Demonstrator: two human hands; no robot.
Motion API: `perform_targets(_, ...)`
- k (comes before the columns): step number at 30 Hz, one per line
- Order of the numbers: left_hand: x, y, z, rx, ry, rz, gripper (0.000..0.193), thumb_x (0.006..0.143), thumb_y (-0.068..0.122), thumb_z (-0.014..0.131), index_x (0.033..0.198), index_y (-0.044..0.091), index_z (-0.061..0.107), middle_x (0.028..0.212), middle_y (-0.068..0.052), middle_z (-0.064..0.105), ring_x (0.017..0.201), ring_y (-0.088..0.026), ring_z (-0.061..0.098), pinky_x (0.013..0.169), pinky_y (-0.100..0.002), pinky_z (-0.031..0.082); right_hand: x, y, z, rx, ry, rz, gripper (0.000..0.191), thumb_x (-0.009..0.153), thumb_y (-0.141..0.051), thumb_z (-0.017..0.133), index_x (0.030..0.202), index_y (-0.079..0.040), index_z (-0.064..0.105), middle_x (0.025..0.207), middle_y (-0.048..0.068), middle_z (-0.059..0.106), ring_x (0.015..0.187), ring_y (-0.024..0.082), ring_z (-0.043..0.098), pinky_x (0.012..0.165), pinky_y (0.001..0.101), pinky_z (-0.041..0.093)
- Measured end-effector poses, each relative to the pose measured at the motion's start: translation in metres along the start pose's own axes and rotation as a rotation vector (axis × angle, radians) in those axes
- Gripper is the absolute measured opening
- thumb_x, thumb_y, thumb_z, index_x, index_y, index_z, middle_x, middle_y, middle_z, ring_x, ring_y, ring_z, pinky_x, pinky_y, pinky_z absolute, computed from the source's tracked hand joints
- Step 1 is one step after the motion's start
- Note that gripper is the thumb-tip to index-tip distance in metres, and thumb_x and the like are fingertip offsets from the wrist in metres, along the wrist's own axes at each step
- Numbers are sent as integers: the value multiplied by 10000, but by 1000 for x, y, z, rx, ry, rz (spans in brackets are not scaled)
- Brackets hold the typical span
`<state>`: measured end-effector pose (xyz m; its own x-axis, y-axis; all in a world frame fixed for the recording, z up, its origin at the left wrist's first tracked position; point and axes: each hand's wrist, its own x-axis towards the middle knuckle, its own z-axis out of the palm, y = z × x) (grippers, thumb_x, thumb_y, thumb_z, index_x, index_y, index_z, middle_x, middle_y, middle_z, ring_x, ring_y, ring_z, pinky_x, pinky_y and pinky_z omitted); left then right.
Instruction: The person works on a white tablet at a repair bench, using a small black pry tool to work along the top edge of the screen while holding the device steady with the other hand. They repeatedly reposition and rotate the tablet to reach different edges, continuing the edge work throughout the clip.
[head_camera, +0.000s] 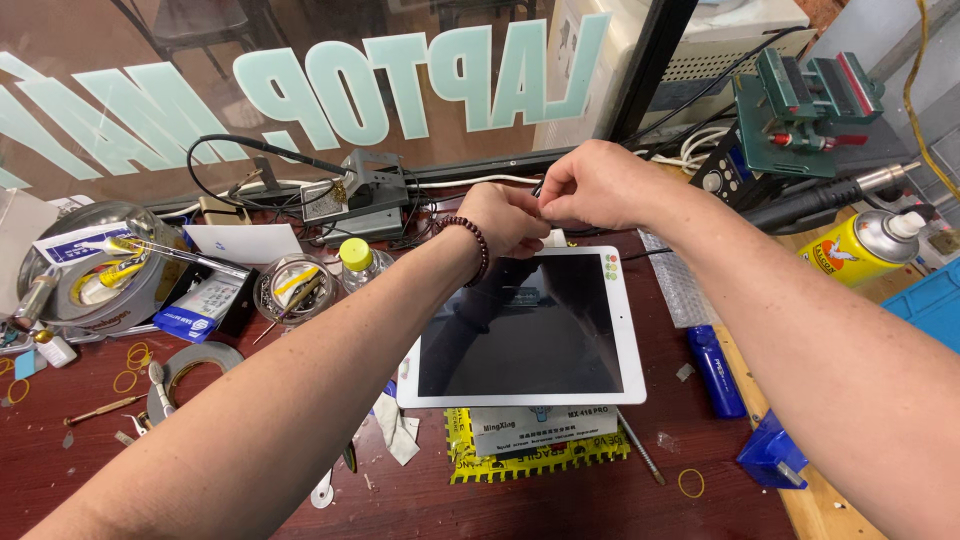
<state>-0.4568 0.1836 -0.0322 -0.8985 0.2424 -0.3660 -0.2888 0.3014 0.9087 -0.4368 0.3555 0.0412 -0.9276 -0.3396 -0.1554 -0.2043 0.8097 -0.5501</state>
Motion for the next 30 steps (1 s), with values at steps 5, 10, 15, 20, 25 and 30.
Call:
perform_targets(5,-1,0,-4,-132,-38,-63,71,827,34,789,859,13,730,766,-65,721,643,-131,693,572,-257,596,0,13,4,186,47,-27,206,804,-226,817,975,-111,822,800,56,751,698,129,663,651,330,538)
perform_targets(10,-5,4,-13,-81,-4,3,74,863,64,768,857,14,714,755,-70,717,627,-124,673,565,-263,579,7,35,18,378,14,-2,227,801,-156,774,1017,-104,817,841,46,784,742,129,685,699,325,556)
perform_targets(15,-6,16,-22,-136,-2,63,40,874,24,737,861,-6,713,753,-87,709,627,-138,668,577,-275,582,7,42,43,217,-41,-40,184,781,-169,814,949,-95,832,833,25,789,795,113,715,765,304,557)
perform_targets(20,-11,27,-30,-220,13,38,25,875,19,706,863,8,687,775,-97,725,631,-159,691,584,-293,610,10,40,33,325,-43,9,146,815,-157,795,930,-69,816,816,42,766,738,125,668,708,317,549)
perform_targets(25,-17,30,-28,-94,71,12,77,859,77,762,869,22,708,776,-78,739,642,-130,695,579,-271,596,6,34,9,280,-16,39,126,833,-144,781,923,-58,802,802,39,766,731,100,670,696,292,550)
perform_targets(30,-17,21,-6,136,110,14,114,801,134,831,839,56,756,760,-34,741,642,-102,685,542,-274,576,1,19,-7,351,-25,43,131,830,-137,762,916,-42,786,808,34,776,736,95,703,691,292,580)
